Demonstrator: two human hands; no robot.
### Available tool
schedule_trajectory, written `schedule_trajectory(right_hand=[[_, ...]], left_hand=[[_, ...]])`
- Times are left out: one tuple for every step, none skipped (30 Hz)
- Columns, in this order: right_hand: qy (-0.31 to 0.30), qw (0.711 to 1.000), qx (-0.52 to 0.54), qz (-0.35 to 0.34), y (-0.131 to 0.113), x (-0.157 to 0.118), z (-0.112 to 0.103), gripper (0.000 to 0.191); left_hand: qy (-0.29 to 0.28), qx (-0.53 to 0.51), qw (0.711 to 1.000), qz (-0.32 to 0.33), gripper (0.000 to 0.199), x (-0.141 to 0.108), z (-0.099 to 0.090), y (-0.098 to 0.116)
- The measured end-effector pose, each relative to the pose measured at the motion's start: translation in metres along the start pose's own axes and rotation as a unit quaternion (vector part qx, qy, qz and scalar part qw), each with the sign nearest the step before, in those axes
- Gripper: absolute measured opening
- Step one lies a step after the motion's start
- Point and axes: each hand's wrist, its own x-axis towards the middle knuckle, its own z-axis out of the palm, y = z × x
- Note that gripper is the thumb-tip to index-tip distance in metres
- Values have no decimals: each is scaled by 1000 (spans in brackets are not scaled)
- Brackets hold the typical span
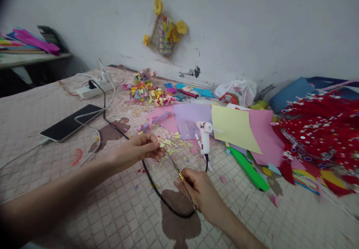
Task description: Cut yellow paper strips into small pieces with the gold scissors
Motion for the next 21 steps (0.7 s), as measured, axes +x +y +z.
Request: schedule_trajectory(right_hand=[[-2,1000,-4,1,0,0,0,43],[-2,1000,-8,1,0,-1,-1,43],[-3,1000,-12,1,0,-1,-1,43],[-3,1000,-16,1,0,-1,-1,43],[-2,1000,-20,1,1,-1,-2,43],[-2,1000,-23,2,1,-1,-2,43],[-2,1000,-27,1,1,-1,-2,43],[-3,1000,-31,1,0,-1,-2,44],[-3,999,-36,0,0,-1,-2,44],[-3,999,-41,-1,0,-1,-2,44],[-2,999,-45,-2,-1,-1,-2,43],[-3,999,-50,-2,-1,-1,-3,43],[-3,999,-54,-2,-1,-1,-3,43],[-4,998,-58,-2,-1,-1,-3,43],[-4,998,-61,-2,0,-1,-3,43],[-3,998,-65,-3,0,-1,-3,42],[-1,998,-69,-5,1,-1,-3,42],[1,997,-73,-8,2,-1,-3,42],[4,997,-77,-11,2,-1,-4,42],[5,997,-81,-13,2,-1,-4,41],[7,996,-83,-14,3,-1,-4,41]], left_hand=[[0,0,1000,0,20,0,0,0],[0,1,1000,-1,20,0,1,1],[0,1,1000,-1,20,-1,1,1],[0,2,1000,-2,20,-1,1,1],[-1,2,1000,-3,20,-1,2,1],[0,2,1000,-4,20,-1,2,1],[0,1,1000,-5,20,-1,2,1],[0,0,1000,-6,21,0,1,1],[0,-2,1000,-6,21,0,1,1],[0,-4,1000,-6,21,0,1,1],[-1,-5,1000,-5,21,0,0,0],[-3,-7,1000,-5,20,0,0,0],[-5,-7,1000,-5,20,0,-1,0],[-7,-7,1000,-5,19,0,-1,0],[-9,-6,1000,-5,19,0,-1,0],[-11,-6,1000,-6,19,0,-1,0],[-12,-5,1000,-6,19,0,-1,0],[-12,-3,1000,-6,19,0,-1,0],[-12,-3,1000,-5,19,0,-1,1],[-13,-2,1000,-5,19,0,0,1],[-14,-2,1000,-5,19,0,0,2]])
